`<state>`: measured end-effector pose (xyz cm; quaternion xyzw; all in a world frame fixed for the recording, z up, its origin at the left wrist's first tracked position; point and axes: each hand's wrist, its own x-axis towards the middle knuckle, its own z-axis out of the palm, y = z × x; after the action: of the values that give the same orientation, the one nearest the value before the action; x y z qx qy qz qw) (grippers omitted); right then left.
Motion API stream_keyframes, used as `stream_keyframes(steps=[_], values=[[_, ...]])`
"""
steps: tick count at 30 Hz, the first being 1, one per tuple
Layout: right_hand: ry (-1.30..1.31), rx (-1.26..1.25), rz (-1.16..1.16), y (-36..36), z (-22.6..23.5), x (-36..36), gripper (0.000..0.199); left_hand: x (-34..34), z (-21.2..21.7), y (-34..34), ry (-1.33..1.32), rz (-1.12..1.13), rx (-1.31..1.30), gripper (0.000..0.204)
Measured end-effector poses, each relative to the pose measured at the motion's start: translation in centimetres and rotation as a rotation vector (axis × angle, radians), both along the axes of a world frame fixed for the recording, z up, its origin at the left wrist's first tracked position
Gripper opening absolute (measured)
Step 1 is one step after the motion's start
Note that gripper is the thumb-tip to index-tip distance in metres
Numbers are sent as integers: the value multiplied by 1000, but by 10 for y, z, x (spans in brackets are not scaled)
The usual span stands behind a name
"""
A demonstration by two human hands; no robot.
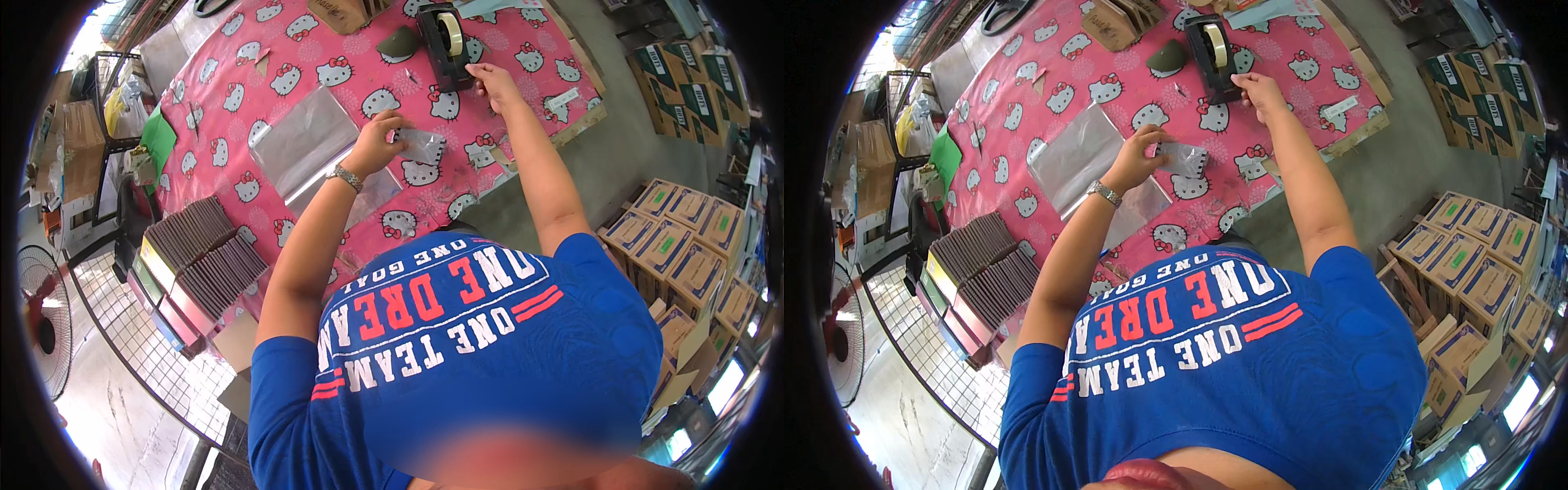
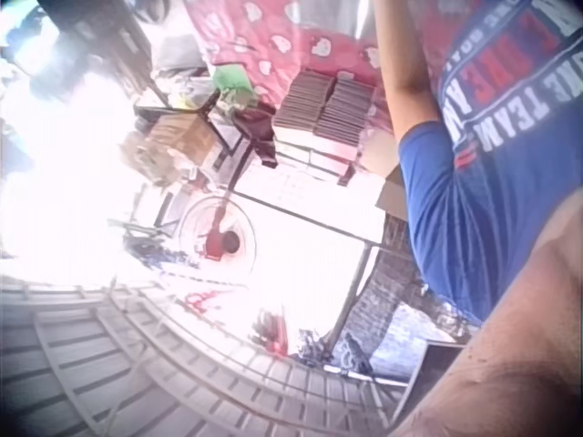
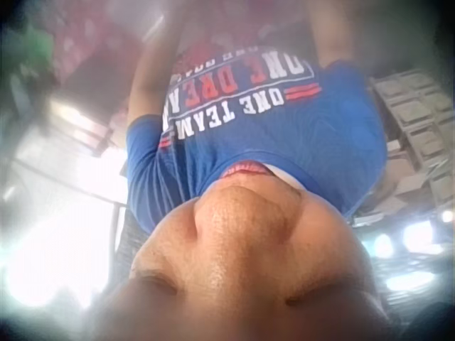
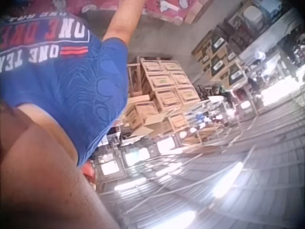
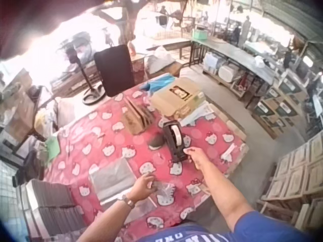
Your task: The person selects small colorful notebooks from a stack, slides them into individual plastic sleeves, removes the adhesive backing to seal each bag, and then places the finished packages into a cardboard box.
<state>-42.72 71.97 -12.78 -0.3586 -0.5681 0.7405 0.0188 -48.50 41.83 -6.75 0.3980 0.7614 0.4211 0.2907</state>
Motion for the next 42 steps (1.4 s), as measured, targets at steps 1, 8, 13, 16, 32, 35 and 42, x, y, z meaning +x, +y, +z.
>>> stream_keyframes(steps=[1, 8, 13, 16, 32, 35, 42], values=[[-5, -2, 6, -3, -1, -2, 19, 2, -4, -1, -5, 6, -2, 36], [172, -98, -139, -32, -2, 4, 10, 22, -21, 0, -291, 192, 140, 28], [262, -545, -161, -63, -41, 58, 6, 26, -19, -5, -197, 198, 131, 25], [201, -894, 200, -38, -73, 30, 5, 23, -16, 9, -207, 170, 110, 24], [-124, 391, 1278, -65, -9, -13, 39, 19, -29, -4, -392, 142, 119, 29], [88, 28, 623, -73, -48, 57, 29, 31, -25, 3, -376, 270, 178, 39], [415, 311, 233, -111, -14, 108, 49, 53, -6, 49, -788, 597, 256, 50]])
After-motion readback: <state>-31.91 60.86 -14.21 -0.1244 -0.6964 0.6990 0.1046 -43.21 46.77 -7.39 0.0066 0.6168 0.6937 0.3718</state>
